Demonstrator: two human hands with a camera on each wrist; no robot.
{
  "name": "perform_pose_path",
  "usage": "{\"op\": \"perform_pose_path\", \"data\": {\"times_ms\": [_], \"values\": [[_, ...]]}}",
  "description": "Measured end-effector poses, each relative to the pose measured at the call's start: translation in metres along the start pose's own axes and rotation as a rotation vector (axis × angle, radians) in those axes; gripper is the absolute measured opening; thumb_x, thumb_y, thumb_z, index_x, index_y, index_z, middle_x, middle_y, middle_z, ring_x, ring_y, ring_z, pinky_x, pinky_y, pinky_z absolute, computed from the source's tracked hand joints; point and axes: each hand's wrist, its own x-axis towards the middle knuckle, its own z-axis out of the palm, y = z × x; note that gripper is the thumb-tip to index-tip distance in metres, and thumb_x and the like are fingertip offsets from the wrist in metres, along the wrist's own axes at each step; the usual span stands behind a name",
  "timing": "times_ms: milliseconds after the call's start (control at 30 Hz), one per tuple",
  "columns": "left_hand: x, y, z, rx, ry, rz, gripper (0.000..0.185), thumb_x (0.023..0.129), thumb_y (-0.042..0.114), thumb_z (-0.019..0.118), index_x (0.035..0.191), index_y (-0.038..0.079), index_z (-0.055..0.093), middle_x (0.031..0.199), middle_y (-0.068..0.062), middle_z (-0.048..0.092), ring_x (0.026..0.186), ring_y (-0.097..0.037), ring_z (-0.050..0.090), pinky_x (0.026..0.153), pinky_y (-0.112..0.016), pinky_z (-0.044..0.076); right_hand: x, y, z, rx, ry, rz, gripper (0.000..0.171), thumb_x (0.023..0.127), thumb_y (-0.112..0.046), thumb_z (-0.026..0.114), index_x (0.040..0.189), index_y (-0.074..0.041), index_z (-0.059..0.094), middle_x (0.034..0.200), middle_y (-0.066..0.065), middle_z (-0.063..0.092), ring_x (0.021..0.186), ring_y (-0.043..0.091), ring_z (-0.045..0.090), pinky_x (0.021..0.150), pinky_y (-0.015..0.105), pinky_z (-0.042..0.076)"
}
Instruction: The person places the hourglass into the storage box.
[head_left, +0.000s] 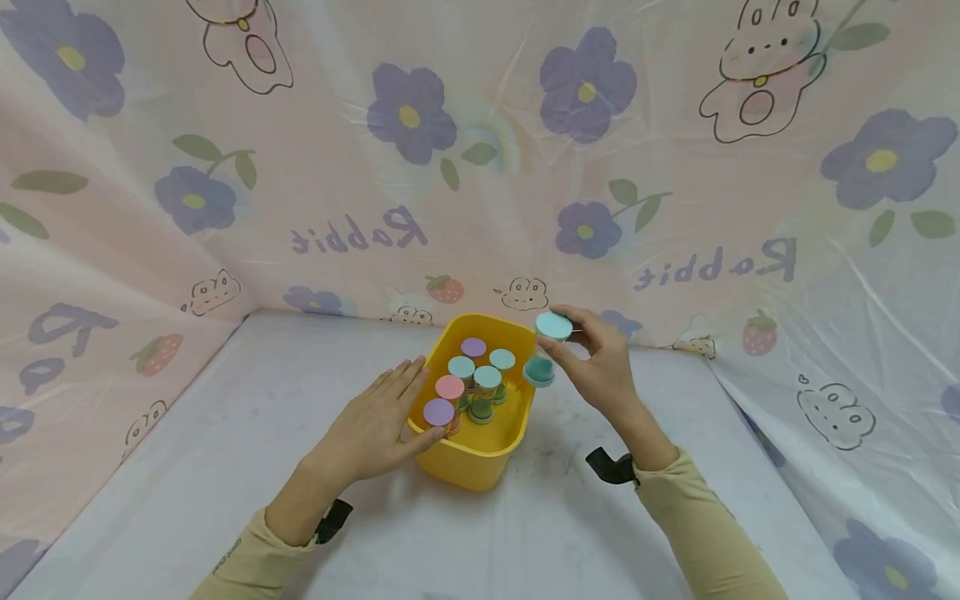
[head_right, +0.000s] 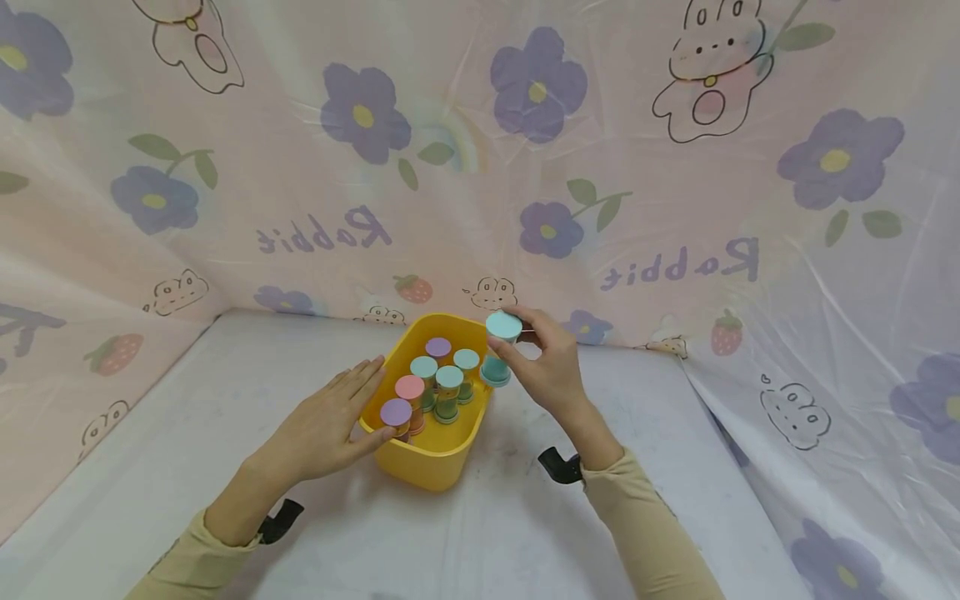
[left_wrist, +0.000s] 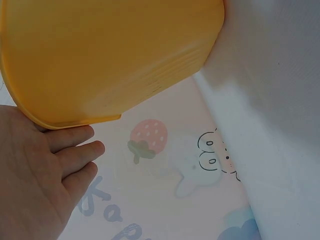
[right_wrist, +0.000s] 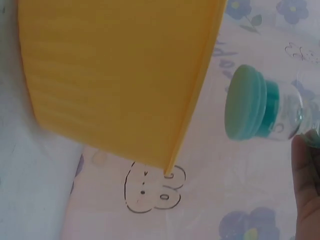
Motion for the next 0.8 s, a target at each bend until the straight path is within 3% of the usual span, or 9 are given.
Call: {"op": "perform_pose_path", "data": {"times_ms": [433,800], "values": [[0.0,0.0,0.0,-0.004,-0.001,-0.003,0.093,0.099,0.065,0.055,0.159,-0.004,0.035,0.169,-0.017,0.027,0.156,-0.035,0.028,0.126,-0.051,0.026,0.0,-0.007,0.024,-0.03,-0.128,-0.01,0.054,0.078,0.011,0.084,0.129,0.001,0.067,0.118,0.017,0.071,0.096,0.021,0.069,0.086,0.018,0.058],[0.0,0.0,0.0,-0.003,-0.003,0.002,0.094,0.1,0.066,0.053,0.16,-0.003,0.034,0.169,-0.017,0.026,0.156,-0.034,0.027,0.126,-0.051,0.026,-0.001,-0.004,0.038,-0.033,-0.341,0.074,0.041,0.087,-0.007,0.084,0.126,0.001,0.07,0.115,0.009,0.073,0.096,0.018,0.07,0.083,0.027,0.063]]}}
